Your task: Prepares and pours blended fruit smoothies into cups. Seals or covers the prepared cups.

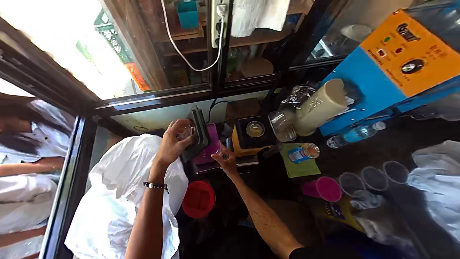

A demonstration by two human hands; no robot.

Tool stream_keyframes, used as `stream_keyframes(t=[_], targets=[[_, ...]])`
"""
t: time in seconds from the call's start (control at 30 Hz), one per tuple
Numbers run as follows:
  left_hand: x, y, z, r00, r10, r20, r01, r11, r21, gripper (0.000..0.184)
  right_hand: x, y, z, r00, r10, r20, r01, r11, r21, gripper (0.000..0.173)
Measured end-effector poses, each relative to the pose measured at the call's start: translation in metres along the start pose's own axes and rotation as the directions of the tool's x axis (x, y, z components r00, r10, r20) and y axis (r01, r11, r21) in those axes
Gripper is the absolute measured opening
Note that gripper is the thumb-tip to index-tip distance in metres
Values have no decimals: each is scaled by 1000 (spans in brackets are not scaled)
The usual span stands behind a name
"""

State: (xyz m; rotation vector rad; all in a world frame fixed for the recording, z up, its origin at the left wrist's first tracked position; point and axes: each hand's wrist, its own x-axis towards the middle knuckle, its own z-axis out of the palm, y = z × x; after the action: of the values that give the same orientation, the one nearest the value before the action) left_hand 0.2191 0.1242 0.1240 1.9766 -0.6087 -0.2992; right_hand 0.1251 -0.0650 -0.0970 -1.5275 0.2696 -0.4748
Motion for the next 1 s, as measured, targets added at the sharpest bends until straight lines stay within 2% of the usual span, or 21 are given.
stream_keyframes(t=[0.07, 0.1, 0.13, 0.17, 0.23, 0.3, 0.37, 0.43, 0.47, 0.53, 0.6, 0.63, 0.67, 0.77, 0.83, 0.9, 1.0], targets=[[22, -12, 15, 998, 24, 53, -36, 973, 230, 51, -6, -21, -17, 984, 134, 121, -98, 959, -265, 83], [33, -24, 25, 996, 47, 73, -68, 942, 328, 52, -14, -42, -33, 963, 210, 166, -120, 894, -433, 87], [43, -33, 37, 994, 49, 94, -83, 912, 402, 54, -22, -68, -54, 947, 270, 174, -129, 815, -565, 82], [50, -39, 47, 993, 34, 113, -83, 885, 459, 54, -28, -98, -76, 942, 299, 155, -131, 749, -649, 66], [59, -44, 61, 990, -31, 138, -49, 841, 539, 51, -18, -153, -127, 979, 188, 82, -83, 730, -679, 33], [58, -38, 70, 979, -121, 166, -11, 777, 630, 50, 22, -195, -184, 999, 37, -19, -39, 713, -701, 29], [60, -35, 74, 964, -160, 213, -19, 756, 654, 51, 86, -217, -239, 993, -70, -96, -34, 609, -793, 32], [62, -40, 75, 957, -179, 226, -5, 774, 633, 53, 158, -221, -280, 986, -92, -136, -78, 469, -880, 36], [62, -41, 76, 959, -186, 215, 8, 773, 634, 53, 190, -216, -294, 989, -50, -137, -104, 409, -907, 34], [62, -39, 78, 955, -216, 203, 35, 762, 647, 53, 242, -195, -310, 975, 203, -92, -145, 264, -954, 27], [60, -37, 83, 958, -235, 163, 73, 753, 654, 52, 274, -155, -315, 850, 525, -35, -109, 110, -988, 25], [55, -41, 87, 975, -189, 115, 72, 760, 646, 53, 279, -135, -314, 786, 618, -15, -50, 40, -998, 26], [48, -46, 91, 993, -102, 52, 45, 768, 638, 57, 280, -116, -312, 759, 651, 4, 13, -9, -1000, 32], [23, -46, 104, 979, 150, -137, -21, 749, 662, 64, 280, -74, -311, 772, 634, 28, 103, -82, -991, 53], [-5, -26, 115, 946, 233, -227, -40, 776, 629, 58, 273, -62, -310, 791, 610, 45, 143, -113, -983, 52], [-37, -3, 135, 902, 339, -268, -126, 800, 587, 48, 269, -74, -306, 792, 608, 53, 173, -141, -975, 55], [-89, 10, 186, 852, 464, -241, -310, 819, 483, 29, 263, -115, -297, 857, 508, 92, 177, -122, -977, 48]])
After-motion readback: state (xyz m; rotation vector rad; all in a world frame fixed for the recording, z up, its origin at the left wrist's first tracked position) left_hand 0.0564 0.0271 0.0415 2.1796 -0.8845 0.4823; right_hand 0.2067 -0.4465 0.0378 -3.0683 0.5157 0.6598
